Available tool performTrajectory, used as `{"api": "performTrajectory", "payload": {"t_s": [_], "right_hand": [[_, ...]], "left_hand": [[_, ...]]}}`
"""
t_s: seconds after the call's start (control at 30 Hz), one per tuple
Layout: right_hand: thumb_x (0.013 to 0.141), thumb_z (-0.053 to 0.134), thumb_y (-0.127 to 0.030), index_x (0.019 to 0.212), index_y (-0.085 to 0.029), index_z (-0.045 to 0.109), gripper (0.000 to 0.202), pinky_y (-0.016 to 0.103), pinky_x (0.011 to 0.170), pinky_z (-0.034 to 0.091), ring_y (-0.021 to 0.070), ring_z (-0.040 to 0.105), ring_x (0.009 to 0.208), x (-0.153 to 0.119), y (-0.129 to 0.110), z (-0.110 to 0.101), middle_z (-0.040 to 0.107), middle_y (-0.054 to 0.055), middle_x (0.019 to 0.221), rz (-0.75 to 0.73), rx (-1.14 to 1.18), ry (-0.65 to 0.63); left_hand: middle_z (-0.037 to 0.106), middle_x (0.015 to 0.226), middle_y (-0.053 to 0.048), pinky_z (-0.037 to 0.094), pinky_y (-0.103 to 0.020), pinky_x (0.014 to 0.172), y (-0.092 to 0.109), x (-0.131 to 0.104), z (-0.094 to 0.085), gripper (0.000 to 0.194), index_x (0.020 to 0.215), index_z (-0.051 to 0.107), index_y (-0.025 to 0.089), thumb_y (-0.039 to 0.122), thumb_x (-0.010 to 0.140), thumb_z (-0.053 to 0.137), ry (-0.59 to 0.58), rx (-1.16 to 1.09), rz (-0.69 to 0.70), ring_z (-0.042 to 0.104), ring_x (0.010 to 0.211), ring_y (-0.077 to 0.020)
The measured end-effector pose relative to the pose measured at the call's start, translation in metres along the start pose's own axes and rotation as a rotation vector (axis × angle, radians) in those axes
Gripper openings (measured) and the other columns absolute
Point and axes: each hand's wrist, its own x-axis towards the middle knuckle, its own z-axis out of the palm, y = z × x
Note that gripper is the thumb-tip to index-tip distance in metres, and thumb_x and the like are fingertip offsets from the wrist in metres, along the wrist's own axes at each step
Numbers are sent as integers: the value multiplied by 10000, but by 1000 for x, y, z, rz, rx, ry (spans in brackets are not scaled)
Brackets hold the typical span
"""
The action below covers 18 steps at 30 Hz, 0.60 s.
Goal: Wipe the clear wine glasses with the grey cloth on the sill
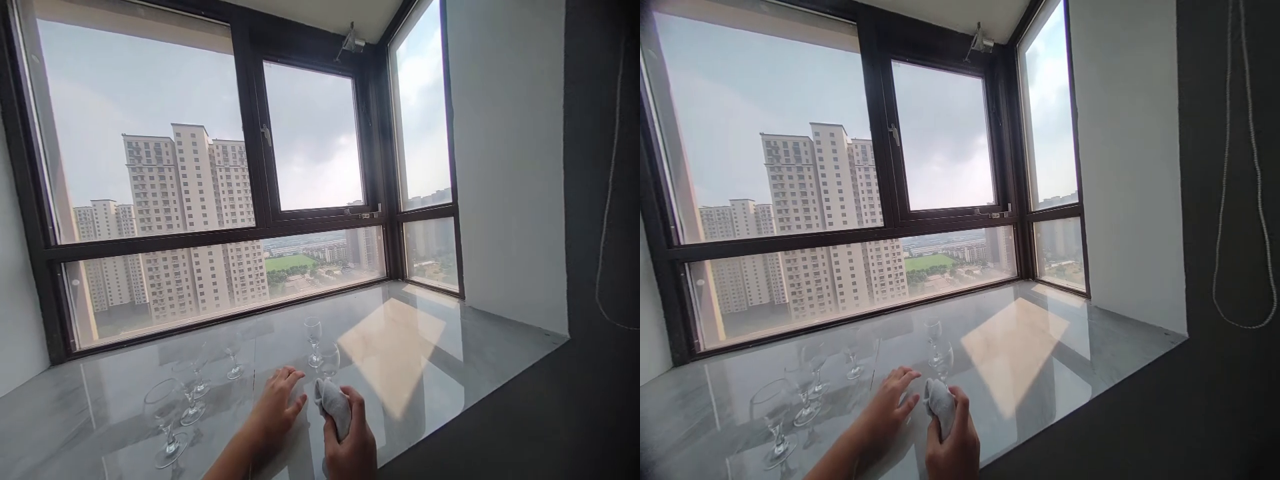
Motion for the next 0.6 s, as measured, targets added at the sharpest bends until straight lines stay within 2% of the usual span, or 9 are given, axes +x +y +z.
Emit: {"api": "performTrajectory", "payload": {"t_s": [0.33, 0.6], "right_hand": [[829, 490, -286, 1167, -264, 513, 340, 321, 711, 560, 253, 726, 878, 1, -2, -1, 731, 56, 1012, -7, -1, -7], [817, 525, -245, 1176, -253, 505, 359, 323, 754, 563, 241, 718, 900, 5, -10, -10, 725, 56, 1025, -1, 27, -70]], "left_hand": [[553, 1379, -75, 313, -469, 1163, 1, -1, 9, 453, 1341, 556, 284, 283, 889, 527, -14, -15, 86, 481, 1285, -257], [551, 1373, -63, 370, -445, 1116, 23, 0, 5, 431, 1236, 622, 286, 130, 856, 491, -131, -37, 233, 491, 1252, -247]]}}
